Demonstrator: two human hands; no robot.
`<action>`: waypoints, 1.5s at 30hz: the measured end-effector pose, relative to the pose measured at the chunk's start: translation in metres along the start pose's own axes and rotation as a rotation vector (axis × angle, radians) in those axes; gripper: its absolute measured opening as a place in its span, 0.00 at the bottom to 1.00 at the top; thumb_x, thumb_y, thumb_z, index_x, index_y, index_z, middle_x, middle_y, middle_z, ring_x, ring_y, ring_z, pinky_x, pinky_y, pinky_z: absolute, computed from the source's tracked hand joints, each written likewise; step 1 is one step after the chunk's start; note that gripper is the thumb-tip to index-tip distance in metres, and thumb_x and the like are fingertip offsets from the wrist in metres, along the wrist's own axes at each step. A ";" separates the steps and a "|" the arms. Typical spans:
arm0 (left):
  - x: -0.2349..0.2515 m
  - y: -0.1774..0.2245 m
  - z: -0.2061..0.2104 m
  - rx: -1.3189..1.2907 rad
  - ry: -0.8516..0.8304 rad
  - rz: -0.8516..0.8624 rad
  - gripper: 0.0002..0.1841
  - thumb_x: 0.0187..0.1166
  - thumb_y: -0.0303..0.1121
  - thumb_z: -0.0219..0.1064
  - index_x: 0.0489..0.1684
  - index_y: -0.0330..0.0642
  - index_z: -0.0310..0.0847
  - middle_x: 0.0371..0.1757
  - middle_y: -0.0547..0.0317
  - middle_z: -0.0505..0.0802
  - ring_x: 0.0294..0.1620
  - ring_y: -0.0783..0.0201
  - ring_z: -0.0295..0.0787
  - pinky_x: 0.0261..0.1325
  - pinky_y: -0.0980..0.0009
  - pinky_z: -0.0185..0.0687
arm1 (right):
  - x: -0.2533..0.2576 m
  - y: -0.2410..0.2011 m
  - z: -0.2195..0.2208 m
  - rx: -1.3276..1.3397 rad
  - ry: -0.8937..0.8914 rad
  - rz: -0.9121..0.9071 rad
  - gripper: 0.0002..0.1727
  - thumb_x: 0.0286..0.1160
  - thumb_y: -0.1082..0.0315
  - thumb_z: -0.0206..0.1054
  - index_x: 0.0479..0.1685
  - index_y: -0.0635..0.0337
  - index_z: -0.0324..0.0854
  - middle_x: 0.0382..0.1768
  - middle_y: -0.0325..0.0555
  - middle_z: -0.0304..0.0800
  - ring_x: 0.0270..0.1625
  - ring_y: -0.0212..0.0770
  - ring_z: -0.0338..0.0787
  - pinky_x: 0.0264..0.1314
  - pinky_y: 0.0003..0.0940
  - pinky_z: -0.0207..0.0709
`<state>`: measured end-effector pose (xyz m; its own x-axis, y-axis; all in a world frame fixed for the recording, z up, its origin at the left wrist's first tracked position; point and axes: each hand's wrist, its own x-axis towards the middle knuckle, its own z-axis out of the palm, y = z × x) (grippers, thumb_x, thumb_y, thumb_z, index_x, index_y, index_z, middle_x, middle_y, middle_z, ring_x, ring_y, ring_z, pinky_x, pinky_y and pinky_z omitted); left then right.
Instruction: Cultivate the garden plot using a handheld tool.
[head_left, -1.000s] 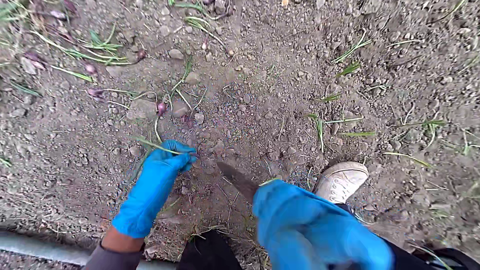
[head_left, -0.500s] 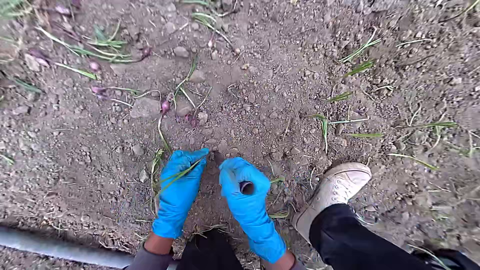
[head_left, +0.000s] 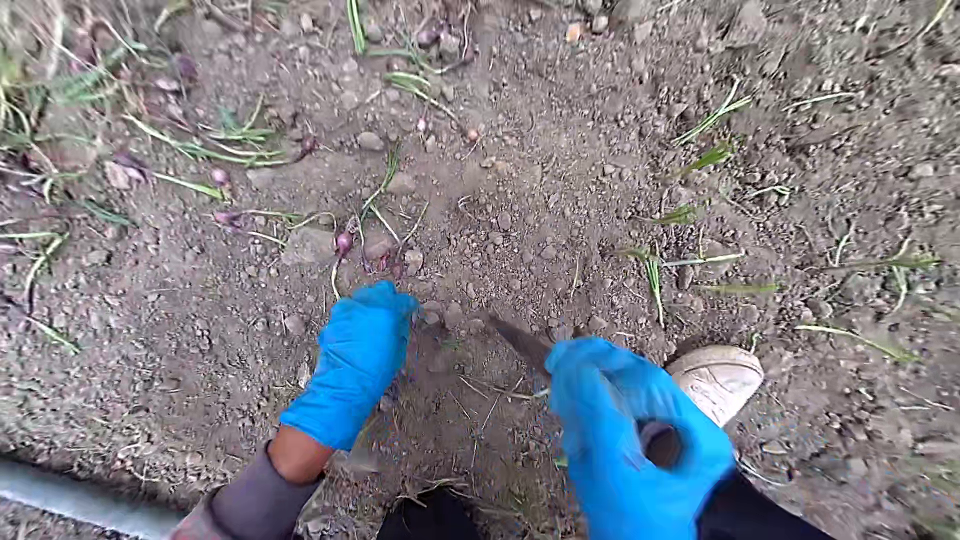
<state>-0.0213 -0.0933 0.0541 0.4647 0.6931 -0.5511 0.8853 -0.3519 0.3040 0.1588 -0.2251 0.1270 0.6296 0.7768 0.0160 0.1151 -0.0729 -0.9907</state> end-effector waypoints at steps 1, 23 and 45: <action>0.016 -0.005 -0.008 -0.002 0.048 -0.078 0.13 0.86 0.31 0.62 0.58 0.49 0.93 0.55 0.43 0.93 0.57 0.37 0.90 0.55 0.33 0.84 | 0.004 -0.011 0.001 0.010 0.008 0.004 0.16 0.69 0.69 0.73 0.15 0.47 0.76 0.18 0.31 0.83 0.25 0.32 0.87 0.35 0.33 0.88; 0.005 0.018 0.028 -1.321 0.059 -0.158 0.15 0.86 0.26 0.63 0.66 0.47 0.88 0.60 0.59 0.95 0.43 0.67 0.93 0.47 0.73 0.88 | 0.039 -0.036 -0.001 0.132 -0.019 -0.029 0.14 0.73 0.66 0.71 0.19 0.47 0.76 0.17 0.32 0.80 0.21 0.30 0.83 0.28 0.30 0.85; 0.060 0.024 -0.024 0.112 0.035 -0.014 0.24 0.75 0.32 0.75 0.73 0.52 0.85 0.73 0.39 0.85 0.69 0.28 0.80 0.57 0.27 0.79 | 0.039 0.063 -0.001 0.041 0.049 -0.075 0.14 0.70 0.72 0.72 0.18 0.50 0.78 0.28 0.37 0.88 0.31 0.34 0.90 0.32 0.29 0.88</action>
<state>0.0275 -0.0448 0.0464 0.4531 0.7195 -0.5263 0.8890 -0.4086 0.2068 0.1913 -0.1999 0.0655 0.6570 0.7478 0.0957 0.1325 0.0104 -0.9911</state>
